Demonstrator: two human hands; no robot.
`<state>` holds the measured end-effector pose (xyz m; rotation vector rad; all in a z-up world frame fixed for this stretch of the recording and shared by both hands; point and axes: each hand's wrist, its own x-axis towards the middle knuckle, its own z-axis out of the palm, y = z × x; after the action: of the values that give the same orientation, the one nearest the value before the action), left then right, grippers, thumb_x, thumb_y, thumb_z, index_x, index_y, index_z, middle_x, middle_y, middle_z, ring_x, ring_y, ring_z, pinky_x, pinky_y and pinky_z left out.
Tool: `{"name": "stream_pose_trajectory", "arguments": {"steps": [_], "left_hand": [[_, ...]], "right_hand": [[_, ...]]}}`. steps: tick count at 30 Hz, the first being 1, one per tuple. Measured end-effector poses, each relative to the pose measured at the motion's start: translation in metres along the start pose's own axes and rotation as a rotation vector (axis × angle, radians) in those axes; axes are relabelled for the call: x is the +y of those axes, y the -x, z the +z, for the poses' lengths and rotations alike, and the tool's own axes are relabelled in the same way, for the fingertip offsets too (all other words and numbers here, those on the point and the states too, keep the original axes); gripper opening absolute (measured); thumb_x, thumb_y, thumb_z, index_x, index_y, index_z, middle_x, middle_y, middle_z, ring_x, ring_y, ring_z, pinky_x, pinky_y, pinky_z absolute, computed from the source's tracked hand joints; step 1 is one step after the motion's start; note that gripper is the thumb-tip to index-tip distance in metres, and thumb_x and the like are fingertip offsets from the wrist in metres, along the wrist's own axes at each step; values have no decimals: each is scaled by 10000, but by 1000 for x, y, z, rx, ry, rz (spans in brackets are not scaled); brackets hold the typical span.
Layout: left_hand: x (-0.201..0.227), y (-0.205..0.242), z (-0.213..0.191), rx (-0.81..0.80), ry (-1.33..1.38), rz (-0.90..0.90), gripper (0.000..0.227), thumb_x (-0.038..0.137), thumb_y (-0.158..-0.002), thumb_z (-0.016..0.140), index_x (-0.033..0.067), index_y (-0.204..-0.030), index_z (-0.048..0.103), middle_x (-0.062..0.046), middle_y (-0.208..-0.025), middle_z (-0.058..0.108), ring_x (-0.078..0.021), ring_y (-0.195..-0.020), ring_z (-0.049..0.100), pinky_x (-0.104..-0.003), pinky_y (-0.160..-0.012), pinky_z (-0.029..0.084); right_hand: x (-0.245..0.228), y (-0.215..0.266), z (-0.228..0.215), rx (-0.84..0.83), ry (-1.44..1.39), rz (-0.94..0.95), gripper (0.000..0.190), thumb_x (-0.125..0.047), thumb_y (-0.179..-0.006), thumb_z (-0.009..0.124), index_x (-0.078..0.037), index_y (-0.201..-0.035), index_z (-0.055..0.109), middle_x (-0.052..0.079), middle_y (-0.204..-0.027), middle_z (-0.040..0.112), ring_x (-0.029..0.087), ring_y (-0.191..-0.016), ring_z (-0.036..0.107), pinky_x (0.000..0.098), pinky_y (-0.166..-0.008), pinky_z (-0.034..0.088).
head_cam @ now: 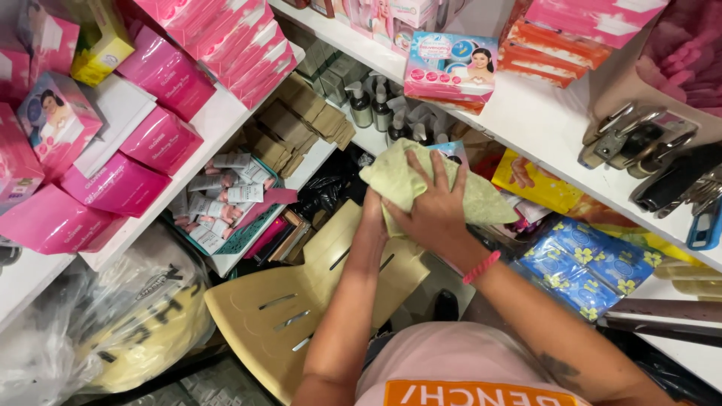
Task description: The person wipes the surfaces of several small product boxes with a green cloth and then stacks them on a shelf. The person handles the boxes one at a time, wiping each before placing it in a neat pile.
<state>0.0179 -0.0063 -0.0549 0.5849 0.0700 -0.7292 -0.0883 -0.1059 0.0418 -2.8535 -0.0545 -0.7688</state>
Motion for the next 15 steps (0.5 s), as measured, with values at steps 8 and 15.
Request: {"name": "stream_pose_trajectory", "arguments": {"steps": [8,15], "left_hand": [[3,46,83,129,-167,90,479,471,-1001,575,104,-1308,591,-59,-1146,687,-200,-994,686,-390,-857,566],[13,21,83,156,-243,246,522,449,-1031,585,4,-1303,603,-106,-1141,710,-201,-976,709,-360,-846,584]], "right_hand": [[79,-78,-27,-501,-199,688,961,-788,-948,434,119,-995,745,399,-1326,555,506,-1293,525,589,-1040,441],[70,-38,-42,-65,-474,554,611,-544,-994,573,9,-1212,715,297,-1142,690,475,-1080,640,505,-924,486]]}}
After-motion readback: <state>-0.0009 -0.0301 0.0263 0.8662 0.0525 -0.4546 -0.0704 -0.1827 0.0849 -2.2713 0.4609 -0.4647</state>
